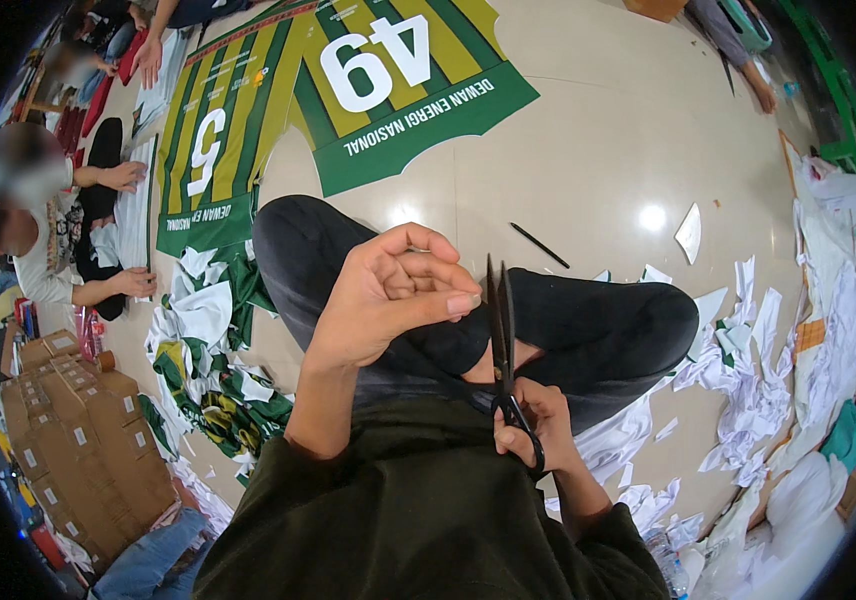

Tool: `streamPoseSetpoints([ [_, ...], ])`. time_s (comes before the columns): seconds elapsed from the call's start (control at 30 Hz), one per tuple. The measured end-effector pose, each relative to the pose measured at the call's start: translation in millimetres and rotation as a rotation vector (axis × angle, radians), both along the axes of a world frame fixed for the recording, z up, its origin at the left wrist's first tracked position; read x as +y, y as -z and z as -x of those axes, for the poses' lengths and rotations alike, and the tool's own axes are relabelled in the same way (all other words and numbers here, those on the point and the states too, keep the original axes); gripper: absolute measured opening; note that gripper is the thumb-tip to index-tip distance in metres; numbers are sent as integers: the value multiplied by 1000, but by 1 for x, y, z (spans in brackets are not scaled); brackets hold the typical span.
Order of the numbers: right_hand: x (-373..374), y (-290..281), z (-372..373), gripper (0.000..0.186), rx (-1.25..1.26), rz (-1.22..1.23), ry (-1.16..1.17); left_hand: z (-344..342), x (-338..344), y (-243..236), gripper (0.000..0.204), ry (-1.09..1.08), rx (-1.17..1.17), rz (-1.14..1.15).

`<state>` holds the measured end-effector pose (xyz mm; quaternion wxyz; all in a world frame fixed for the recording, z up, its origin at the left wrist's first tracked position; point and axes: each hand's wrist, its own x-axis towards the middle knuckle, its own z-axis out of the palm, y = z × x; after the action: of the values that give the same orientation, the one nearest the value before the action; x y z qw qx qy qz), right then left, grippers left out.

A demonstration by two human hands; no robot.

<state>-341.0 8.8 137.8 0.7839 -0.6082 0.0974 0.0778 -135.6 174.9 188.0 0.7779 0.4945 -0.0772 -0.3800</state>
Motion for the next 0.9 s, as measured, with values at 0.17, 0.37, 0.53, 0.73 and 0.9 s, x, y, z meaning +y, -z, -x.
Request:
streamPoseSetpoints([
  [0.17,-6,-8,-6,43,-28,35,-23,-1,4,4,30,26,-2,64],
  [0.37,-10,-17,-15,49,-82,79,-79,2,4,2,29,15,-17,87],
  [0.53,-14,-15,-17,50,-117,126,-128,1,9,-1,28,47,-79,48],
  [0.73,-15,-14,-17,47,-81,91,-140,-3,15,-1,28,111,-144,-74],
  [0.9,-13,-11,-18,44,-94,95,-147,-2,14,-4,29,110,-136,-119],
])
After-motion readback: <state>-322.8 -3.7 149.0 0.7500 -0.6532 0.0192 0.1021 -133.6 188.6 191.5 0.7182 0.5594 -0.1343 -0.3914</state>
